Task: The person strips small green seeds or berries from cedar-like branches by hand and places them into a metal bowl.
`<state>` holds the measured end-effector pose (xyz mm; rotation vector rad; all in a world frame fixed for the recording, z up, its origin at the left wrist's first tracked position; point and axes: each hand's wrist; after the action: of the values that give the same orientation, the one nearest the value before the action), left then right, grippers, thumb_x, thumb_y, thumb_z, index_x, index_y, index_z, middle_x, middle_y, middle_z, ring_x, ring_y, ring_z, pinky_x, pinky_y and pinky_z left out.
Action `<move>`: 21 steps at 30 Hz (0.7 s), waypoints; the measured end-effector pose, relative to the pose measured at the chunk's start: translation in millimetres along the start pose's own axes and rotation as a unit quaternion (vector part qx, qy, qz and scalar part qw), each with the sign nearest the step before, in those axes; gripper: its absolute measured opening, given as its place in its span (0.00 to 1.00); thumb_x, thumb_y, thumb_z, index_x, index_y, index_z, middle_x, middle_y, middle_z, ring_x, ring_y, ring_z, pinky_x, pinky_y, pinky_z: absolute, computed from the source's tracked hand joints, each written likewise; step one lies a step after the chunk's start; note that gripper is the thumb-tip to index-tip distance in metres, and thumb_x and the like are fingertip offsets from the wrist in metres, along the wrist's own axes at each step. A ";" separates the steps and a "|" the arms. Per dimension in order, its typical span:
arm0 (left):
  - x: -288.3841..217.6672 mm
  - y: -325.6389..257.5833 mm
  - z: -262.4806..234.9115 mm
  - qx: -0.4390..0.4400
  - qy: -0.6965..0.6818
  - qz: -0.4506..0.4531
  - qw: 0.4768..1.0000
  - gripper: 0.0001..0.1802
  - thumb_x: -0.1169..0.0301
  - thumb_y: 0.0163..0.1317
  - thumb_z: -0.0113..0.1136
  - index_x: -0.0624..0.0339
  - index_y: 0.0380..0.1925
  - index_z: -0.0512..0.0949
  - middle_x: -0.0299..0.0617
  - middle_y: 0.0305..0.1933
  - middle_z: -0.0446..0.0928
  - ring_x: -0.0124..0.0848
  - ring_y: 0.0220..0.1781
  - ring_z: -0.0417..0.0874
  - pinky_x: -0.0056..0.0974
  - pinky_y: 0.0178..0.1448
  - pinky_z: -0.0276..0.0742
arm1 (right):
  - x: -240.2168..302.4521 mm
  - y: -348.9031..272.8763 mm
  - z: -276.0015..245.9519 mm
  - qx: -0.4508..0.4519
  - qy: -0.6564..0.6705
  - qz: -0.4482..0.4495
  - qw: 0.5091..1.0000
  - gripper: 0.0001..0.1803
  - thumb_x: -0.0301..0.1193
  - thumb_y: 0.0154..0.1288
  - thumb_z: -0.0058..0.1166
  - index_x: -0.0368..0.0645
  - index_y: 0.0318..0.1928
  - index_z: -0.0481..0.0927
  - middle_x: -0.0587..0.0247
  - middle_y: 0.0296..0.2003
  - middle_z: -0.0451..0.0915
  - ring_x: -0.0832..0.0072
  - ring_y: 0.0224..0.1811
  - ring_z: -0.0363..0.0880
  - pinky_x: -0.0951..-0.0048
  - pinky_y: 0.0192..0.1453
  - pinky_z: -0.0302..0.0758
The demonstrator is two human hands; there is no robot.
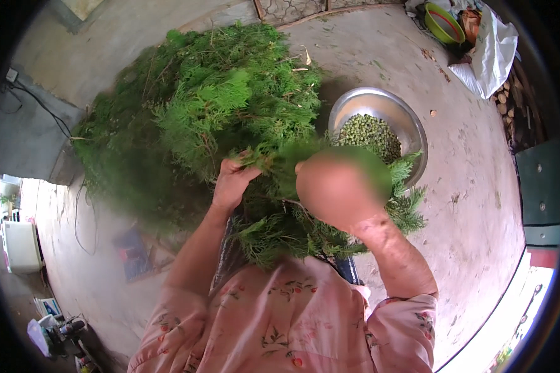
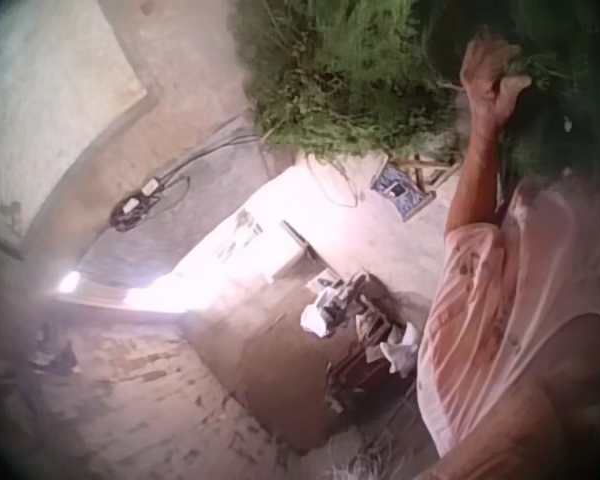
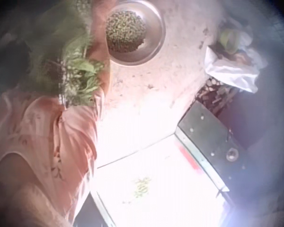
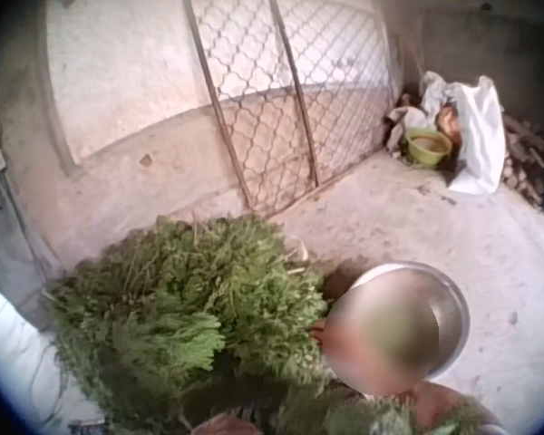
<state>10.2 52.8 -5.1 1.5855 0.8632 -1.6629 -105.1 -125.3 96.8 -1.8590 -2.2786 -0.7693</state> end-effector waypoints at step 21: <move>0.6 -1.1 3.9 0.073 0.210 0.218 0.950 0.21 0.57 0.47 0.62 0.63 0.36 0.78 0.45 0.37 0.77 0.42 0.41 0.74 0.41 0.49 0.66 | -156.6 -31.9 24.7 -0.101 0.330 0.340 0.875 0.13 0.28 0.58 0.50 0.33 0.42 0.76 0.63 0.30 0.78 0.78 0.33 0.75 0.78 0.38 0.72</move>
<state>7.1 50.2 -5.5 2.0996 0.5358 -1.1131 -90.4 -257.6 4.9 -1.8717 -1.0656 -1.2658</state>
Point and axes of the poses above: each hand's wrist, its own y-axis towards the middle knuckle, its own z-axis out of the palm, x = y × z
